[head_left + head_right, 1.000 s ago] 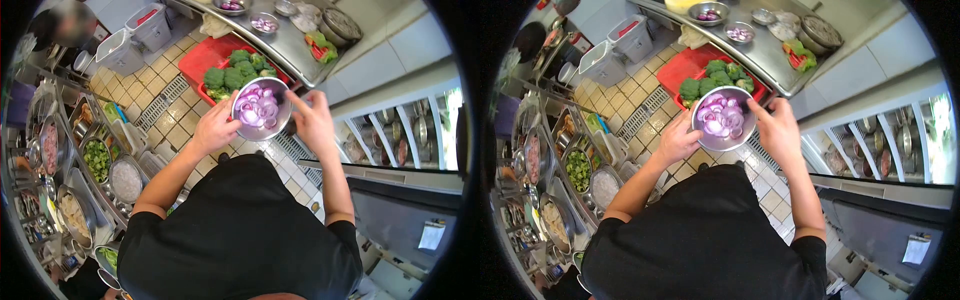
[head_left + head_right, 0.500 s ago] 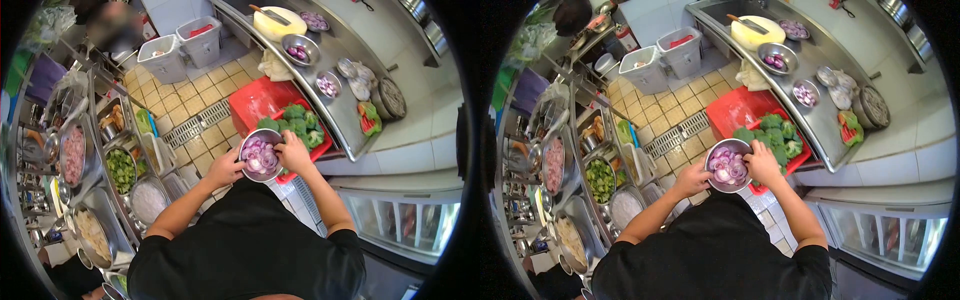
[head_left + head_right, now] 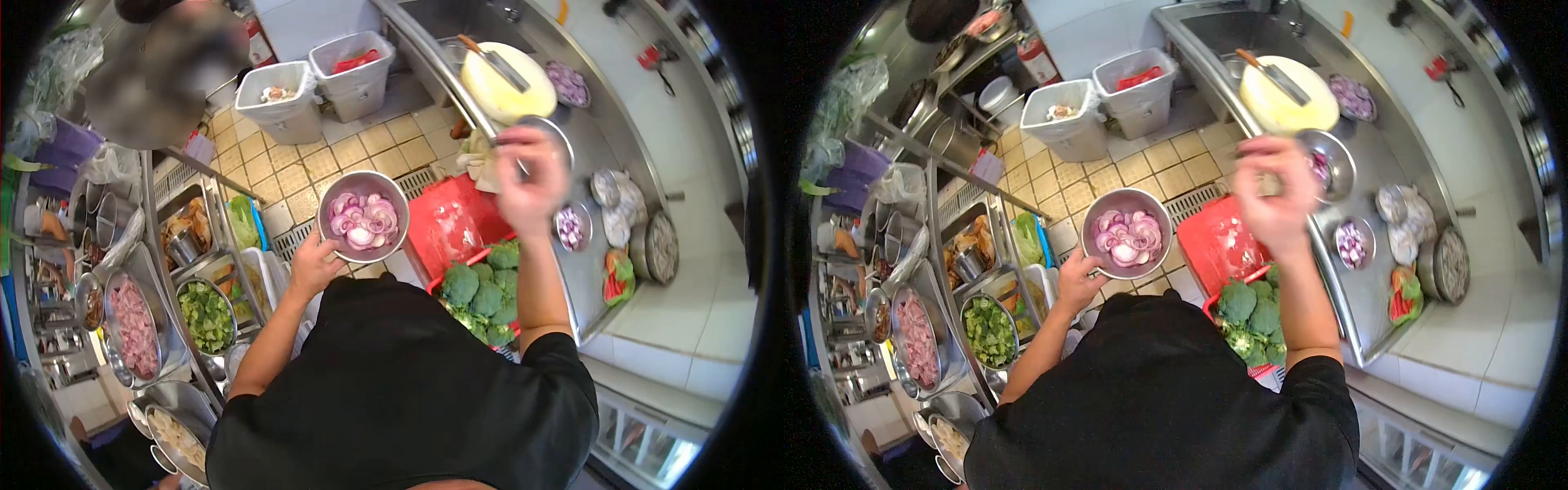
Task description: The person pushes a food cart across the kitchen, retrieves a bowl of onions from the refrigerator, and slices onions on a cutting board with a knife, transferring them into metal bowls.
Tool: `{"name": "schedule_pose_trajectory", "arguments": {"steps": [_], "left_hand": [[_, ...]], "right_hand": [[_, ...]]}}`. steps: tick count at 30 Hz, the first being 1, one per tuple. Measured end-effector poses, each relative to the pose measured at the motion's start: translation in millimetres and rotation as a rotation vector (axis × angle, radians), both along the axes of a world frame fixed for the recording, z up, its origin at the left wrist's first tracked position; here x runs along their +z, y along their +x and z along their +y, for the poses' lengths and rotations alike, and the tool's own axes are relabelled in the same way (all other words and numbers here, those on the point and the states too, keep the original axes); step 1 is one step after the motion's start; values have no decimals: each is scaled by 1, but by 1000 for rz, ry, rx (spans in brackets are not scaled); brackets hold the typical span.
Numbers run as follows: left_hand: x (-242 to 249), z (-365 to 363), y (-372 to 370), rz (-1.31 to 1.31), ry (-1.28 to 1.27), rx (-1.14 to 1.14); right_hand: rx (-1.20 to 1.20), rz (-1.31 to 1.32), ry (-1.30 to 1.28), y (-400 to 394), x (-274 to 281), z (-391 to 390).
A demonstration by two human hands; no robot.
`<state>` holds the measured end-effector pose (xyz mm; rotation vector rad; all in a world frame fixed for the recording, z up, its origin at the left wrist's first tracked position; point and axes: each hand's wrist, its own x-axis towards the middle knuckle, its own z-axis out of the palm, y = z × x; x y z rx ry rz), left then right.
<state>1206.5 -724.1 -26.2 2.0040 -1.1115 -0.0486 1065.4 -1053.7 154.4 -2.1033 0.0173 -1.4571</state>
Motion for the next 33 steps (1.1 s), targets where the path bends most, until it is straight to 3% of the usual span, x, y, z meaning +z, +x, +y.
{"name": "schedule_pose_trajectory", "arguments": {"steps": [1, 4, 7, 9, 10, 11, 12, 15, 17, 18, 19, 22, 25, 31, 33], "left_hand": [[-4, 0, 8, 11, -21, 32], [-13, -11, 43, 101, -78, 91], [-18, -31, 89, 83, -121, 78], [-22, -52, 127, 72, -148, 50], [-26, -62, 148, 80, -153, 30], [-30, -72, 169, 89, -154, 9], [-37, -82, 192, 108, -153, -8], [-31, -112, 258, 61, -126, -88], [-38, -133, 304, 5, -82, -165], [-42, -145, 325, -15, -61, -220], [-45, -158, 344, -32, -40, -278], [-34, -211, 385, -84, -61, -360], [-36, -243, 410, -69, 3, -483], [-38, -337, 415, -79, -52, -758], [-41, -365, 399, -21, -64, -854]], "right_hand": [[-56, -109, -131, 4, 23, -10], [-155, -638, -164, 51, 67, -38], [-288, -751, -18, 127, 62, -63], [-367, -585, -126, 230, 7, -96], [-262, -104, -68, 273, 3, -89], [-356, 46, -247, 318, -33, -97], [-220, 18, -91, 340, -45, -85], [27, 179, -189, 356, -77, -41], [317, 703, -34, 362, -113, -29], [188, 653, -147, 369, -141, -29], [136, 900, -116, 373, -149, -38], [-88, 783, -199, 393, -176, -58], [-22, 1128, -10, 398, -171, -87], [-303, 885, 46, 348, -190, -123], [-355, 1104, 147, 325, -178, -130]]}}
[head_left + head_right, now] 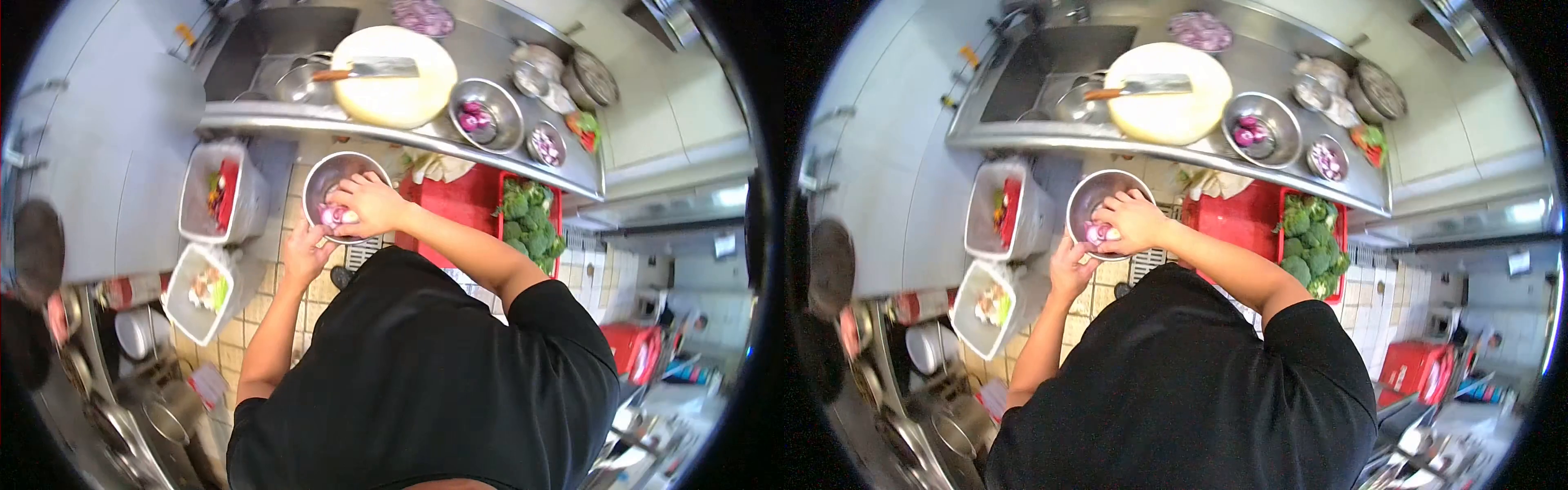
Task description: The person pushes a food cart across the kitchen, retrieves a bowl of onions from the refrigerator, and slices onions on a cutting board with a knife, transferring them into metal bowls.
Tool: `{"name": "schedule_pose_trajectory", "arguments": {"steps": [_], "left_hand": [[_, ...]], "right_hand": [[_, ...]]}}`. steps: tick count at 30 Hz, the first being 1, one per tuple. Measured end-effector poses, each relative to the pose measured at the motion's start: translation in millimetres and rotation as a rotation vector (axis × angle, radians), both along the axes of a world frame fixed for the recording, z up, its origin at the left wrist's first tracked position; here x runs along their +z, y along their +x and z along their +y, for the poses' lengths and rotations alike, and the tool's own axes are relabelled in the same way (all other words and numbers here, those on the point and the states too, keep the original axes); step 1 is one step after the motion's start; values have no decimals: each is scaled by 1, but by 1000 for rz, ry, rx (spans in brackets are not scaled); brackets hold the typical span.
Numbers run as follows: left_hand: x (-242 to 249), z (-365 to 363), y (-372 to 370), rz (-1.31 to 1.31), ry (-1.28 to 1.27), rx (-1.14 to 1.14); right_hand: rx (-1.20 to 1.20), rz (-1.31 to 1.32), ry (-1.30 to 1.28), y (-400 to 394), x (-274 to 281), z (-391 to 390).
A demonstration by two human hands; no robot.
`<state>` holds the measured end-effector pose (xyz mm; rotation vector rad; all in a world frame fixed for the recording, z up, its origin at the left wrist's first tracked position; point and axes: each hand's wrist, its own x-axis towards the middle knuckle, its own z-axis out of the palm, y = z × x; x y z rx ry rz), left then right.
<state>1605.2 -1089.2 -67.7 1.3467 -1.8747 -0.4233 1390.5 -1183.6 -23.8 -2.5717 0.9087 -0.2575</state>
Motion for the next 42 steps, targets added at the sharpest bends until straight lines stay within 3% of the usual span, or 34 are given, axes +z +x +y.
{"name": "schedule_pose_trajectory", "arguments": {"steps": [3, 6, 9, 10, 12, 16, 18, 20, 24, 25, 28, 29, 31, 33, 37, 39, 42], "left_hand": [[-14, -43, -27, 122, 82, -190], [-14, -90, -59, 103, 41, -276], [-10, -140, -80, 90, 134, -316], [-7, -153, -86, 77, 177, -319], [3, -180, -101, 27, 185, -361], [7, -229, -134, -80, 208, -465], [3, -251, -153, -145, 207, -529], [-3, -268, -181, -157, 224, -574], [-12, -296, -248, -212, 369, -589], [-16, -301, -263, -217, 371, -591], [-28, -311, -293, -235, 382, -616], [-29, -313, -297, -362, 424, -632], [-25, -318, -295, -396, 426, -679], [-6, -326, -290, -464, 473, -735], [27, -347, -250, -318, 629, -721], [17, -366, -212, -309, 420, -676], [22, -401, -160, -397, 217, -556]], "right_hand": [[-114, 127, 134, -39, -2, -15], [-303, -291, -111, -84, -7, -23], [-813, -442, -113, -147, 12, -36], [-928, -335, -259, -178, -3, -43], [-1149, 43, -138, -222, -22, -46], [-1190, 271, 7, -299, -101, -86], [-1235, 170, -195, -321, -118, -120], [-1249, 204, -223, -341, -113, -155], [-1257, 420, 86, -362, -87, -203], [-1242, 422, -37, -362, -80, -200], [-1372, 26, -305, -356, -50, -196], [-1419, -28, -286, -353, -34, -187], [-1592, -170, -94, -349, -39, -171], [-1708, -77, 152, -334, -52, -149], [-1754, -150, 338, -309, -102, -125], [-1771, -267, 436, -299, -114, -123], [-1832, -751, 701, -286, -141, -137]]}}
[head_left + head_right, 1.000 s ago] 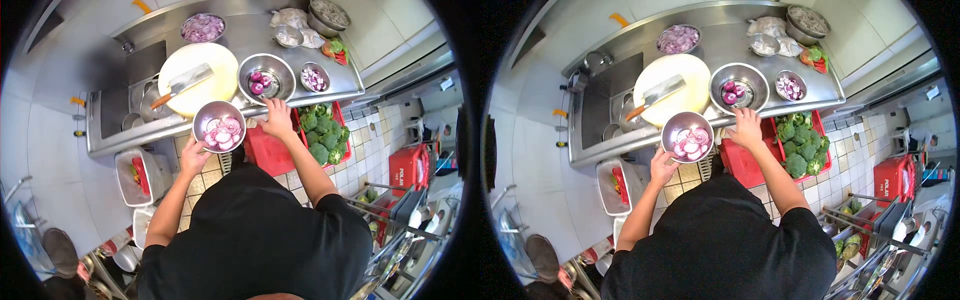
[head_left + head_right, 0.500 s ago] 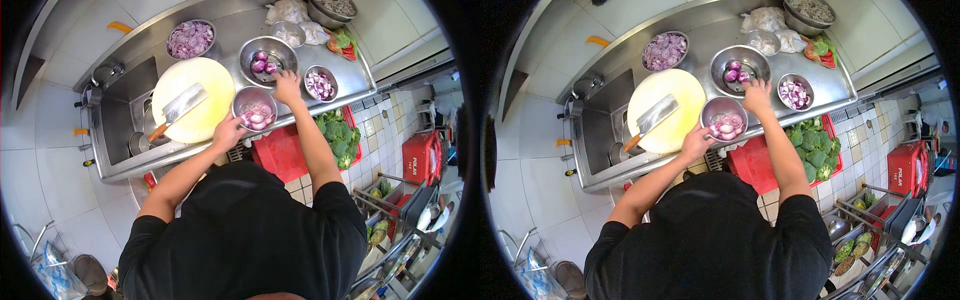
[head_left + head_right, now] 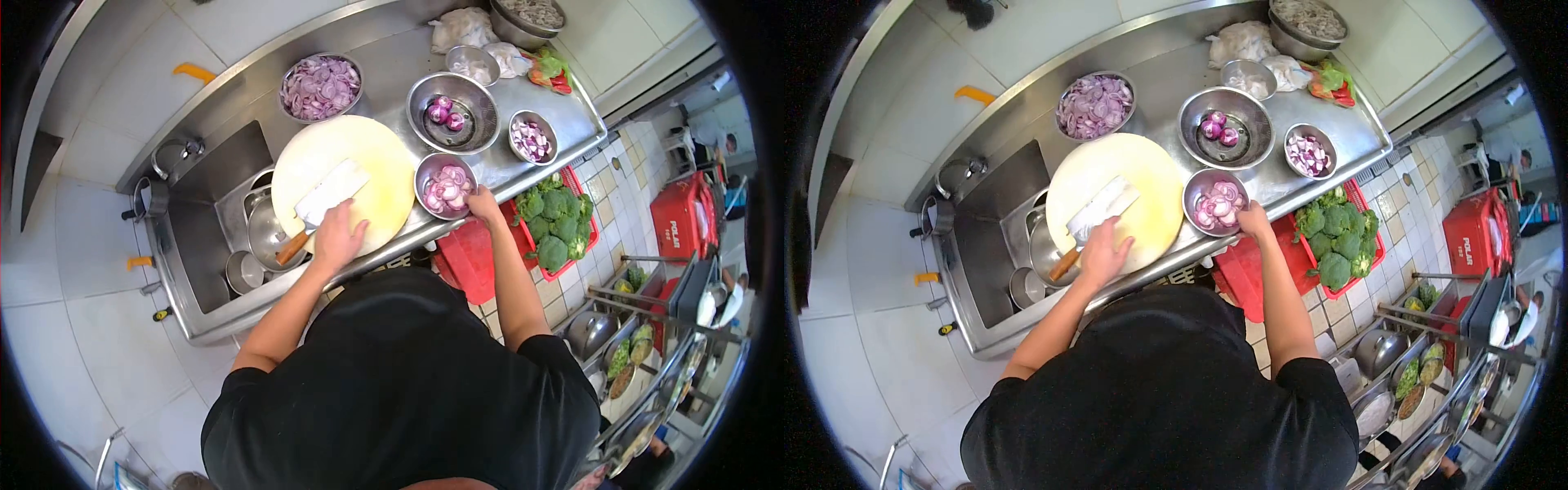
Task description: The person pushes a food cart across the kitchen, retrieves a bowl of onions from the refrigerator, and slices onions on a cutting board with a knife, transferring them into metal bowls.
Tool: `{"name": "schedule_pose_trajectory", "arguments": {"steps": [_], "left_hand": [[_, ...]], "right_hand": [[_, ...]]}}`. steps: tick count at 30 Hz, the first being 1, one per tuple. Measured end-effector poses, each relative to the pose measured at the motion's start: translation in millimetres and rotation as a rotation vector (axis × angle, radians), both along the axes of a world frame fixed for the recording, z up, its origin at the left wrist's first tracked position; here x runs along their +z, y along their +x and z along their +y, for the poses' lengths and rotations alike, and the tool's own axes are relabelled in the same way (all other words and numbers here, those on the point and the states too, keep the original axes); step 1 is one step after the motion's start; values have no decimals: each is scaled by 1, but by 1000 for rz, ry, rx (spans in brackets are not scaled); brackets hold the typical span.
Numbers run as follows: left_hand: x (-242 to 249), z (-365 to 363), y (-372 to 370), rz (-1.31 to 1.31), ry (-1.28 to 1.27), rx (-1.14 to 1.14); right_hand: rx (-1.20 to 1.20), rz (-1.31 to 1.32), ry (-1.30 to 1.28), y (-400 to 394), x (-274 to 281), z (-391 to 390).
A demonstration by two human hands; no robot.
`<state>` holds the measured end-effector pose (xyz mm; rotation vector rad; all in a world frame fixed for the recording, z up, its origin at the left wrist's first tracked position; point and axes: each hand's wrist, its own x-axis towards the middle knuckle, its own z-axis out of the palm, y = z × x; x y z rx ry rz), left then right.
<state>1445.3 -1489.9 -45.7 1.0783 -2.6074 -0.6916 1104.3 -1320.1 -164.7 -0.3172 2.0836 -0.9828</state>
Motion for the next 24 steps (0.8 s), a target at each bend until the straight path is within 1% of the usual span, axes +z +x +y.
{"name": "schedule_pose_trajectory", "arguments": {"steps": [1, 2, 4, 7, 8, 10, 13, 14, 15, 16, 17, 18, 20, 21, 22, 24], "left_hand": [[-5, -15, 17, 33, -93, -12], [-10, -25, 34, -31, -98, 12], [-10, -41, 55, -152, -110, 56], [-15, -51, 78, -221, -36, 3], [-17, -49, 82, -223, -50, -5], [-12, -44, 83, -223, -85, -12], [-14, -45, 76, -108, -148, -19], [-12, -46, 70, -62, -183, -20], [-11, -48, 59, -17, -152, -27], [-9, -52, 44, 27, -122, -35], [-7, -55, 29, 67, -92, -48], [-4, -58, 11, 88, -1, -66], [0, -63, -23, 123, 187, -101], [10, -60, -38, 100, 139, -141], [15, -57, -51, 85, 153, -160], [20, -49, -69, 50, 185, -189]], "right_hand": [[-44, 58, -24, 7, -2, -8], [-118, 25, -42, 13, -3, -7], [-269, -33, -80, 28, 28, -7], [-336, -130, -198, 45, 41, 7], [-350, -154, -238, 50, 45, 13], [-369, -200, -324, 55, 66, 19], [-443, -224, -412, 55, 115, 12], [-461, -222, -447, 48, 124, 8], [-419, -174, -472, 30, 118, 3], [-377, -98, -462, 19, 126, -6], [-327, 27, -477, 1, 123, -17], [-277, 153, -493, -19, 121, -29], [-195, 345, -449, -35, 149, -50], [-2, 905, -572, -76, 97, -62], [109, 953, -521, -81, 109, -68], [307, 1154, -458, -89, 96, -87]]}}
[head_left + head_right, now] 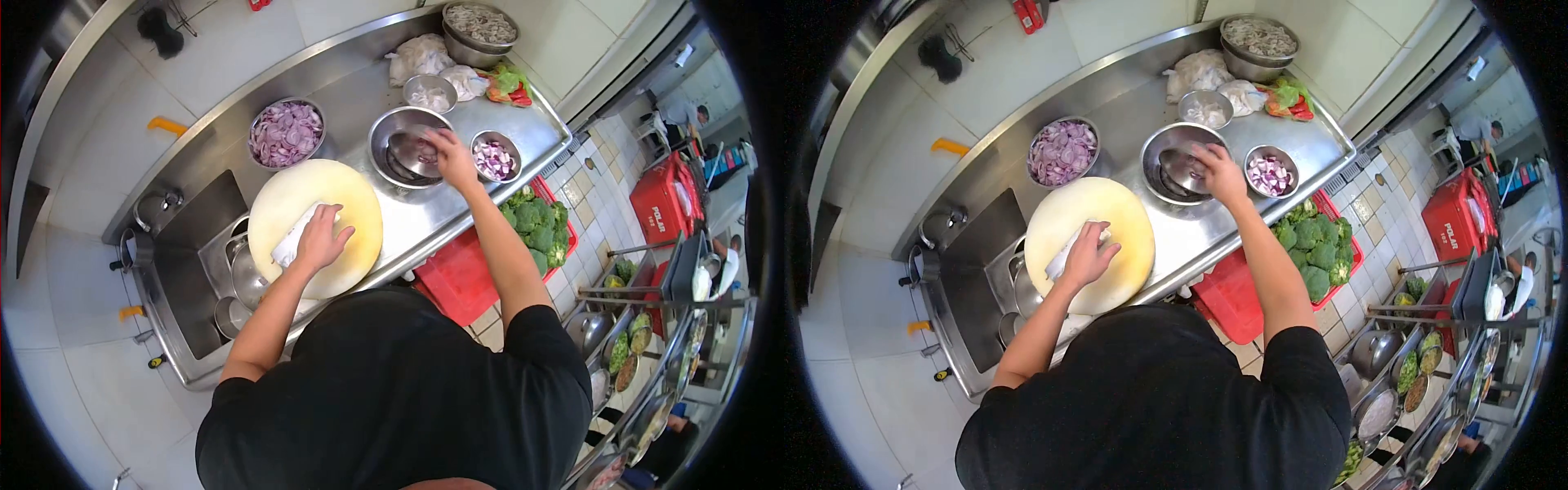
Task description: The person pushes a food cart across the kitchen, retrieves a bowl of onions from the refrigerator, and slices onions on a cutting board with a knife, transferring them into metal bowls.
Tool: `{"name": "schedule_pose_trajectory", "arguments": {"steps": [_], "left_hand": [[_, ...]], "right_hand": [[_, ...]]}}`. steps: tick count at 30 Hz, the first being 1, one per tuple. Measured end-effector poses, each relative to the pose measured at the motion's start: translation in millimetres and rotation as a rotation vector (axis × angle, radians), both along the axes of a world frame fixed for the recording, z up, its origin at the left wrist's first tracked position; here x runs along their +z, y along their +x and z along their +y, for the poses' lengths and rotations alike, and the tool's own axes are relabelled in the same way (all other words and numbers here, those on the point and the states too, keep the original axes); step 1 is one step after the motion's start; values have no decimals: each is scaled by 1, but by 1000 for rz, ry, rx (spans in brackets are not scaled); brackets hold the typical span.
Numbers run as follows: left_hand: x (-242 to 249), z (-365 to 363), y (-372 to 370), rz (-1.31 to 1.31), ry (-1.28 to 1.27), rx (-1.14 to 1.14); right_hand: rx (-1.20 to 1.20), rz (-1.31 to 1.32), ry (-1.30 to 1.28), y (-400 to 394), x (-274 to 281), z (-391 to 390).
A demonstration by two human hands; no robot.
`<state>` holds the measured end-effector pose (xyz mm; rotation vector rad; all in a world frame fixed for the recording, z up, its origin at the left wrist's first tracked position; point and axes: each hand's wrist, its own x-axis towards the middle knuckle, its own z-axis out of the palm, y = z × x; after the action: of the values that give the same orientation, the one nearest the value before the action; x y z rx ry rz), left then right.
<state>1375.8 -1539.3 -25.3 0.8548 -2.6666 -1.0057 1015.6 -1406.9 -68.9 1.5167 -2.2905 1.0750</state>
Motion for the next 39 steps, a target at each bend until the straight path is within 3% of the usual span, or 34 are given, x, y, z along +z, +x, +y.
{"name": "schedule_pose_trajectory", "arguments": {"steps": [3, 6, 7, 10, 12, 14, 16, 21, 27, 30, 34, 37, 39], "left_hand": [[6, 11, -3, -35, -29, 21], [-3, 0, 26, -19, -20, 162], [-7, -6, 39, -28, -123, 220], [-3, -17, 71, -35, -31, 452], [-13, -25, 95, -87, -137, 475], [-19, -23, 109, -150, -204, 472], [-24, -17, 120, -231, -228, 435], [-39, 6, 127, -351, -281, 324], [-41, -7, 133, -448, -225, 248], [-31, -9, 135, -476, -202, 190], [-25, -8, 138, -487, -186, 170], [-26, -8, 136, -432, -217, 163], [-36, -8, 145, -365, -255, 146]], "right_hand": [[158, 202, 377, -2, -6, 1], [224, 448, 252, -22, -9, 2], [240, 485, 138, -29, -3, 2], [194, 459, -42, -42, 24, 4], [51, 237, -311, -40, 32, 4], [-72, -297, -381, -31, 40, 15], [-180, -1139, -218, -2, 46, 47], [-104, -1362, 115, 58, 4, 104], [-102, -1210, 288, 77, -44, 104], [-482, -211, 549, 102, -33, 92], [183, -347, 478, 115, -28, 68], [112, 98, 641, 153, -71, 66], [152, -49, 706, 154, -76, 58]]}}
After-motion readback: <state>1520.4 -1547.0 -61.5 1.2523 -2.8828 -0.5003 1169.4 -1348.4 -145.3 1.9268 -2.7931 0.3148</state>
